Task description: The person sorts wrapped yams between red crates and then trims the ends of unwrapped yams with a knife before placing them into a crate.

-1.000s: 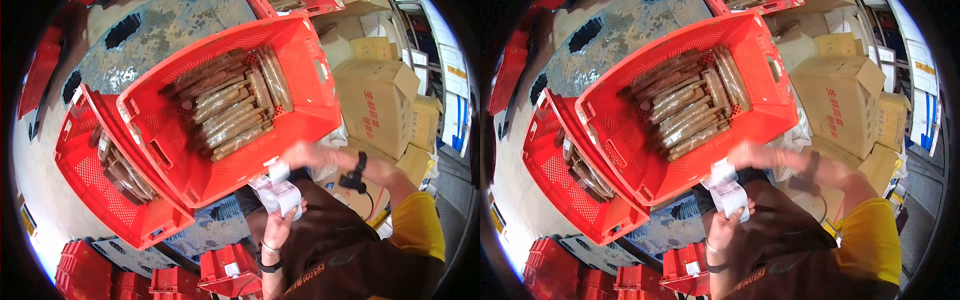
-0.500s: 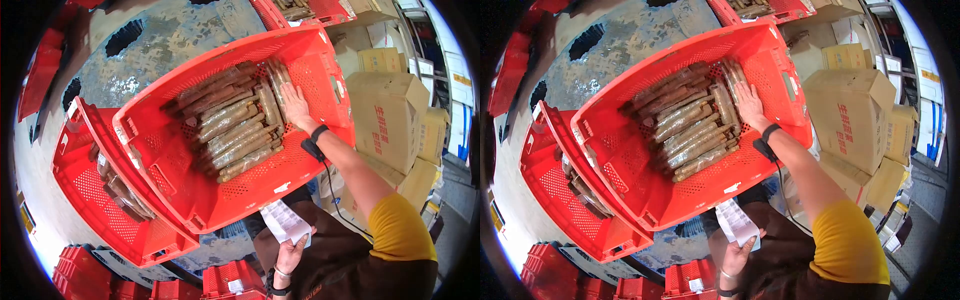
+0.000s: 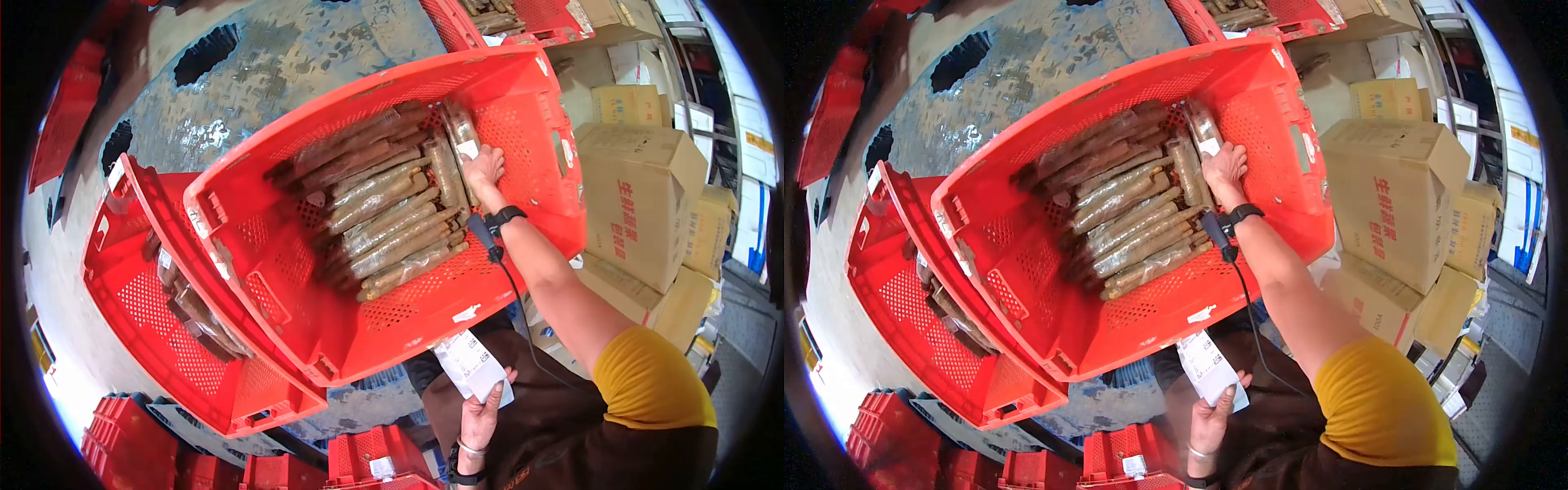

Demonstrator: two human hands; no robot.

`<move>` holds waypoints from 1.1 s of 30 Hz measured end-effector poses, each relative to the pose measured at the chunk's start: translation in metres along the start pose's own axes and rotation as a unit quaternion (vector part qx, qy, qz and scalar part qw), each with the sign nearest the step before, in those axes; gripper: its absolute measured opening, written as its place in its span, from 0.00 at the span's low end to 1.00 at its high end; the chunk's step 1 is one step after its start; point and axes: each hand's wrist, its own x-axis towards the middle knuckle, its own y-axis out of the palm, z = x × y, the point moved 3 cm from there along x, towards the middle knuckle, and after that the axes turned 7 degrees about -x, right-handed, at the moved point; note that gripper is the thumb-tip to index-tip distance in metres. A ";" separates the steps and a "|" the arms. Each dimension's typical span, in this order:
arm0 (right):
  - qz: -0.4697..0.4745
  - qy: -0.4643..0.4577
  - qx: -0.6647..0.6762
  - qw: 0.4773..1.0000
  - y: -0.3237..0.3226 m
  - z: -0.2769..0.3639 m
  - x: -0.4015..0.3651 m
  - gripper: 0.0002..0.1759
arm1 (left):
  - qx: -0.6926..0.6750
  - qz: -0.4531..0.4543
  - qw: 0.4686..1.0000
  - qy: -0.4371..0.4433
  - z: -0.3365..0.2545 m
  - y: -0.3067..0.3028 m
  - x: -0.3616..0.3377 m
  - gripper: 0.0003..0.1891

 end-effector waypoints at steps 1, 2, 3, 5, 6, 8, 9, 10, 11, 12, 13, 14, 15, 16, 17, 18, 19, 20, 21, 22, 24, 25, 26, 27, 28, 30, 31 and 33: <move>0.041 0.024 0.003 0.999 0.000 0.002 0.001 0.31 | 0.000 -0.002 1.000 0.000 0.000 -0.001 0.000 0.17; 0.053 -0.034 -0.025 0.998 -0.006 0.005 -0.005 0.34 | 0.000 -0.004 1.000 0.000 0.000 -0.002 0.000 0.17; 0.054 -0.039 -0.024 0.998 -0.003 0.007 -0.005 0.34 | -0.003 -0.006 1.000 0.004 0.000 -0.002 0.000 0.17; 0.075 -0.026 0.054 0.995 0.012 0.015 -0.005 0.35 | 0.011 -0.011 1.000 0.017 -0.003 -0.004 0.002 0.19; 0.063 0.009 0.037 0.997 0.018 0.014 -0.006 0.37 | 0.011 -0.014 1.000 0.021 -0.005 -0.005 0.002 0.19; 0.054 0.014 0.037 0.998 0.027 0.012 -0.006 0.39 | 0.023 -0.024 0.999 0.025 -0.011 -0.004 -0.003 0.20; 0.040 0.017 0.034 0.998 0.027 0.010 -0.002 0.41 | 0.020 -0.023 0.999 0.027 -0.010 -0.004 -0.004 0.20; 0.041 0.002 0.057 0.998 0.023 0.010 0.000 0.40 | 0.002 -0.027 0.999 0.036 -0.008 -0.006 -0.005 0.20; 0.037 -0.004 0.058 0.998 0.023 0.004 0.008 0.40 | -0.015 -0.032 0.998 0.044 -0.007 -0.007 -0.005 0.20; 0.117 -0.018 0.102 0.988 0.025 -0.004 0.015 0.39 | -0.020 -0.030 0.998 0.048 -0.005 -0.007 -0.007 0.20; 0.195 -0.031 0.146 0.969 0.025 -0.009 0.019 0.38 | -0.015 -0.027 0.998 0.047 -0.005 -0.007 -0.009 0.20; 0.180 -0.059 0.199 0.961 0.011 -0.013 0.011 0.30 | -0.010 -0.024 0.999 0.047 -0.005 -0.007 -0.011 0.19; 0.279 -0.079 0.371 0.882 -0.001 -0.016 0.000 0.36 | -0.013 -0.019 0.998 0.052 -0.005 -0.007 -0.015 0.19; 0.272 -0.143 0.398 0.865 -0.025 -0.012 -0.014 0.36 | -0.038 0.001 0.998 0.053 -0.006 -0.007 -0.018 0.19; 0.263 -0.207 0.423 0.842 -0.059 -0.007 -0.032 0.37 | -0.062 0.022 0.996 0.054 -0.006 -0.005 -0.022 0.18; 0.282 -0.236 0.421 0.829 -0.092 -0.004 -0.048 0.38 | -0.061 0.026 0.996 0.061 -0.007 -0.002 -0.025 0.18; 0.299 -0.265 0.420 0.815 -0.130 0.002 -0.066 0.39 | -0.083 0.031 0.994 0.065 -0.009 0.000 -0.029 0.18; 0.306 -0.274 0.427 0.805 -0.154 0.007 -0.080 0.39 | -0.104 0.035 0.992 0.068 -0.011 0.003 -0.033 0.18; 0.242 -0.325 0.277 0.871 -0.192 0.013 -0.094 0.39 | -0.100 0.039 0.991 0.076 -0.015 0.008 -0.036 0.18; 0.181 -0.384 0.266 0.866 -0.215 0.019 -0.107 0.38 | -0.102 0.036 0.989 0.097 -0.018 0.011 -0.041 0.18; 0.121 -0.443 0.262 0.849 -0.251 0.031 -0.127 0.37 | -0.104 0.027 0.986 0.127 -0.020 0.012 -0.053 0.19; 0.120 -0.480 0.264 0.828 -0.268 0.038 -0.136 0.36 | -0.099 0.032 0.984 0.147 -0.021 0.012 -0.056 0.19; 0.117 -0.516 0.265 0.806 -0.280 0.044 -0.145 0.35 | -0.096 0.039 0.981 0.166 -0.023 0.012 -0.060 0.18; 0.116 -0.522 0.268 0.801 -0.287 0.048 -0.151 0.35 | -0.096 0.038 0.979 0.174 -0.024 0.010 -0.065 0.18; 0.058 -0.567 0.246 0.784 -0.295 0.051 -0.158 0.34 | -0.115 0.043 0.976 0.179 -0.027 0.009 -0.070 0.18; -0.001 -0.614 0.218 0.759 -0.309 0.058 -0.175 0.33 | -0.138 0.038 0.971 0.193 -0.029 0.004 -0.077 0.18; -0.023 -0.636 0.187 0.748 -0.317 0.062 -0.186 0.34 | -0.145 0.039 0.969 0.195 -0.027 0.000 -0.079 0.18; -0.047 -0.663 0.155 0.731 -0.330 0.075 -0.211 0.35 | -0.154 0.032 0.972 0.177 -0.026 -0.017 -0.083 0.18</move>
